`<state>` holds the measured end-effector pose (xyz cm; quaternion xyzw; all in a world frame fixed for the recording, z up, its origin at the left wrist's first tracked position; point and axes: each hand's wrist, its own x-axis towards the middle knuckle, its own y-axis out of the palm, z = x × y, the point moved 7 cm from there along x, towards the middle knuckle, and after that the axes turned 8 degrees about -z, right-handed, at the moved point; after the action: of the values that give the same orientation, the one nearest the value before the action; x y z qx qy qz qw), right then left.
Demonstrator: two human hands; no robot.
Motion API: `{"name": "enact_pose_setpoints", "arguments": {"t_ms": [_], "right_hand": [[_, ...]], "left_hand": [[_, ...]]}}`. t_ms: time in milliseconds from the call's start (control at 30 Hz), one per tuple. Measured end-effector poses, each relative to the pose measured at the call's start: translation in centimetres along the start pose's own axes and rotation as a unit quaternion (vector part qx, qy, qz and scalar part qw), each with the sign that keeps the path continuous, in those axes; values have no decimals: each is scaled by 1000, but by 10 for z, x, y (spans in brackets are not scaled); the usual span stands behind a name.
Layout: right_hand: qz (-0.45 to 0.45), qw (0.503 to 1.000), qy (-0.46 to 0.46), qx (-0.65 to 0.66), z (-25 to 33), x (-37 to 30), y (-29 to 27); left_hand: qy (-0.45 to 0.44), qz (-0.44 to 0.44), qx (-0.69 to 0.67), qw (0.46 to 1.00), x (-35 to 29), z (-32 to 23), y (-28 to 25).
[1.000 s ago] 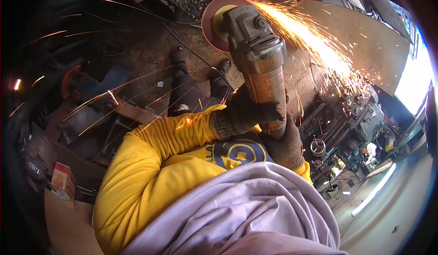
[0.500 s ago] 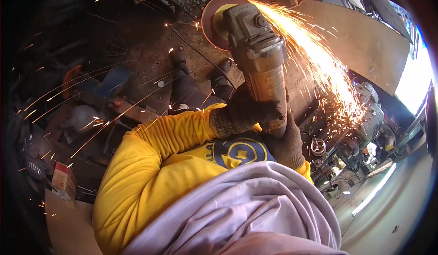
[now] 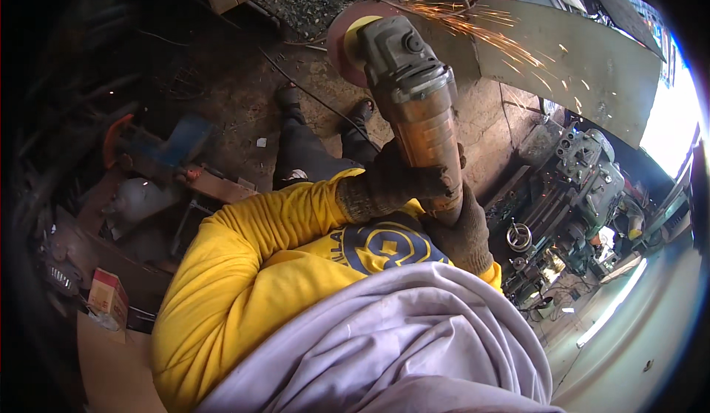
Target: The person welds metal rods together to construct a cage structure and then uses an angle grinder to smooth the metal joints.
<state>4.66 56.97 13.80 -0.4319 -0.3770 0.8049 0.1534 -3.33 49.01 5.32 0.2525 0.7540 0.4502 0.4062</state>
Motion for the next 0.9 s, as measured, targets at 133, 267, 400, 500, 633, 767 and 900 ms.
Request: {"name": "enact_pose_setpoints", "arguments": {"t_ms": [133,267,400,500,633,767,900], "right_hand": [[10,999,-17,27,-8,-1,-6],[18,996,-49,70,-18,-1,-12],[15,985,-93,145,-30,22,-36],[36,974,-131,179,-40,50,-57],[23,966,-187,177,-83,103,-87],[66,950,-228,205,-114,163,-128],[97,937,-282,181,-124,200,-166]], "left_hand": [[-1,47,44,998,-4,1,9],[-16,64,123,990,-2,6,19],[20,42,229,972,22,0,48],[76,-2,369,926,47,7,62],[75,-31,397,914,98,33,81],[135,-49,317,938,145,55,122],[199,-48,229,952,183,78,146]]}}
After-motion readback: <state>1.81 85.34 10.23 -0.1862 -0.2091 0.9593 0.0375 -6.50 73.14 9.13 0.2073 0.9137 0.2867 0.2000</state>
